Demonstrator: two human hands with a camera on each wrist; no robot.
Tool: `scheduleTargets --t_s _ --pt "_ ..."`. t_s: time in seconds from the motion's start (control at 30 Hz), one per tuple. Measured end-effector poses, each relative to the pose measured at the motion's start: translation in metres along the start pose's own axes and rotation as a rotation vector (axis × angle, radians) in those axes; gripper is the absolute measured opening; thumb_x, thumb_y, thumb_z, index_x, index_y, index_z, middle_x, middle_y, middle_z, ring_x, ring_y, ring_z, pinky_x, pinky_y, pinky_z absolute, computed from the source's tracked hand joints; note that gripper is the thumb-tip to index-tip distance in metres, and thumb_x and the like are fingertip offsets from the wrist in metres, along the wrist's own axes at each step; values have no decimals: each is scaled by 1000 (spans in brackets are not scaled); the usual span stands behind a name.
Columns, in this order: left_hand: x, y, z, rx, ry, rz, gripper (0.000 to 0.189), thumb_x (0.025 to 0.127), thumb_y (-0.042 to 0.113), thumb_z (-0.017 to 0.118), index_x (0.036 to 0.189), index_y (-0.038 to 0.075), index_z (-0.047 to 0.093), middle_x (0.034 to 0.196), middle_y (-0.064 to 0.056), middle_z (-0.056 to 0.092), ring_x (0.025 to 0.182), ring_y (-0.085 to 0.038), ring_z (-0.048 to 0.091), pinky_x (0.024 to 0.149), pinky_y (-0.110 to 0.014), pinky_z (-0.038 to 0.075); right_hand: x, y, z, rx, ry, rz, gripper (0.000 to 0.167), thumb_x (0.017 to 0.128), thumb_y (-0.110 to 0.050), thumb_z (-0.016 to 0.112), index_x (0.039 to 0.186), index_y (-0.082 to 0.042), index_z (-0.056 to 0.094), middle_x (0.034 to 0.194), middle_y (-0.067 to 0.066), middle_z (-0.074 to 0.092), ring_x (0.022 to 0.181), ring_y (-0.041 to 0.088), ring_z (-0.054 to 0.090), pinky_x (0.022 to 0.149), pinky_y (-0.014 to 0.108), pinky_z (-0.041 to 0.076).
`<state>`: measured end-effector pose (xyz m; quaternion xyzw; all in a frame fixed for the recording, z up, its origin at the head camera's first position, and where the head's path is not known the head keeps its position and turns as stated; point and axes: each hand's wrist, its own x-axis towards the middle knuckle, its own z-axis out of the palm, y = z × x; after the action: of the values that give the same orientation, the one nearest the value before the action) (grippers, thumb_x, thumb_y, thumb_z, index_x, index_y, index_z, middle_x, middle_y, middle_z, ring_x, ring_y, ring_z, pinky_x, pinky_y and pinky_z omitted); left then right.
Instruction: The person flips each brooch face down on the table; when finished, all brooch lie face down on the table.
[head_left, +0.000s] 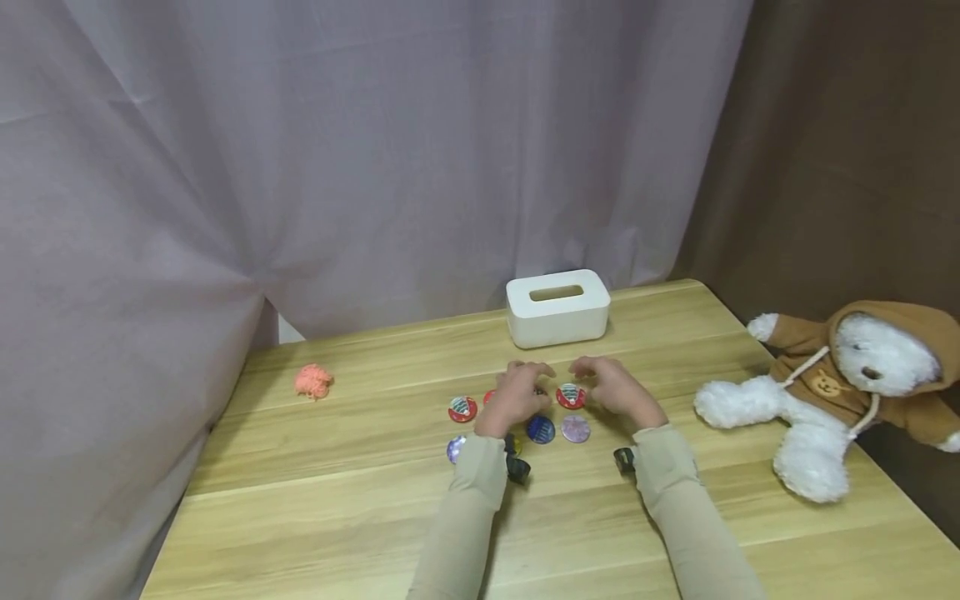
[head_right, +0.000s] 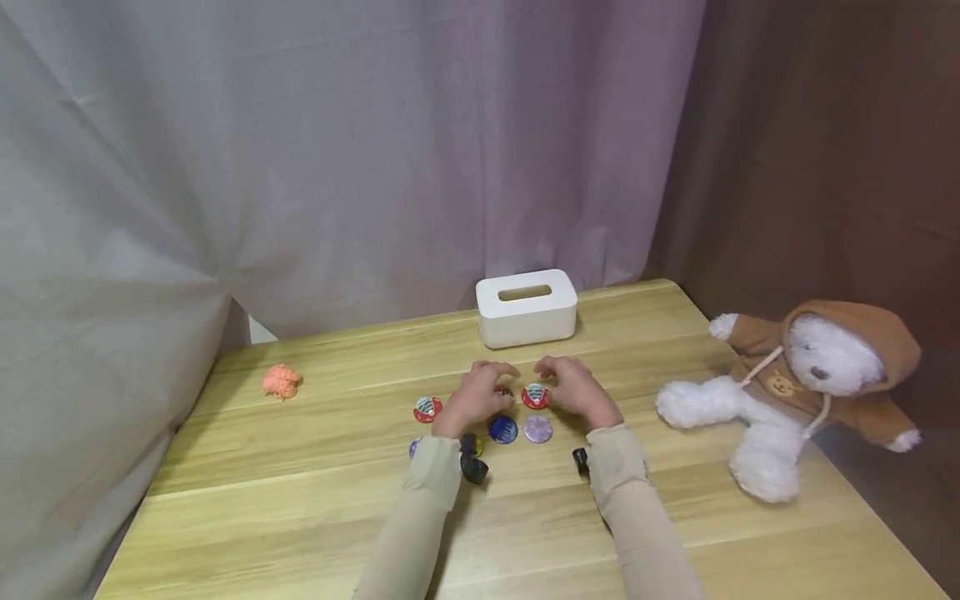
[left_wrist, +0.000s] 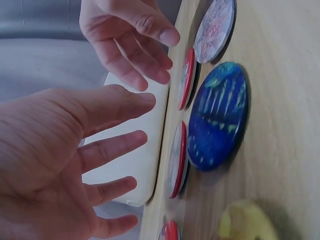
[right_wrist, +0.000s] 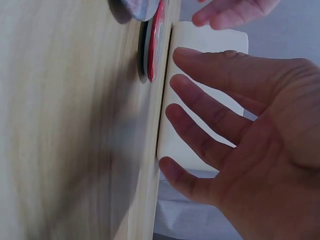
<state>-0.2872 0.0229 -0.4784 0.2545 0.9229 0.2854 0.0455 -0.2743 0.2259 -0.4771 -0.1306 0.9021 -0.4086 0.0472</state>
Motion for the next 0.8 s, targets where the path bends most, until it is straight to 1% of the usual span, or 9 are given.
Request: scheduleTargets --t_s 0.1,0.2,0.3,0.43,0.57,0.7,0.8 --pt "3 4 4 28 7 26 44 83 13 79 125 15 70 119 -1 71 126 -29 50 103 -48 35 2 2 1 -29 -15 -9 59 64 25 63 122 14 60 120 31 63 115 48 57 103 60 40" --pt "5 7 9 58 0 52 43 80 14 82 122 16 72 121 2 71 119 -27 53 98 -44 37 2 2 3 -60 -20 -11 55 62 25 64 116 13 63 116 29 65 112 47 59 102 59 41" --pt "7 7 12 92 -17 57 43 78 14 83 120 16 74 121 4 71 111 -24 54 93 -41 37 3 3 4 -88 -19 -28 52 61 24 67 112 12 64 110 27 67 107 45 60 100 59 42" --pt "8 8 16 119 -28 53 37 78 12 83 114 16 76 116 4 72 101 -21 53 87 -37 36 4 6 5 -111 -24 -54 47 60 21 70 105 10 66 102 23 69 101 42 62 96 59 44" --pt "9 8 16 142 -24 64 31 79 11 82 110 16 78 113 3 73 98 -21 52 84 -36 34 6 7 6 -141 -29 -62 42 60 19 72 100 6 69 97 18 70 98 39 63 95 59 44" --pt "9 8 15 155 -15 79 27 79 10 81 105 16 79 111 2 73 97 -22 53 82 -36 34 7 8 7 -165 -39 -58 40 60 19 71 97 4 71 95 15 71 98 38 63 95 59 44" --pt "10 7 16 166 -14 73 23 79 10 81 102 17 80 109 4 74 95 -21 52 82 -37 34 7 8 8 -174 -47 -57 40 60 19 70 97 3 71 94 14 71 97 37 63 95 57 45"
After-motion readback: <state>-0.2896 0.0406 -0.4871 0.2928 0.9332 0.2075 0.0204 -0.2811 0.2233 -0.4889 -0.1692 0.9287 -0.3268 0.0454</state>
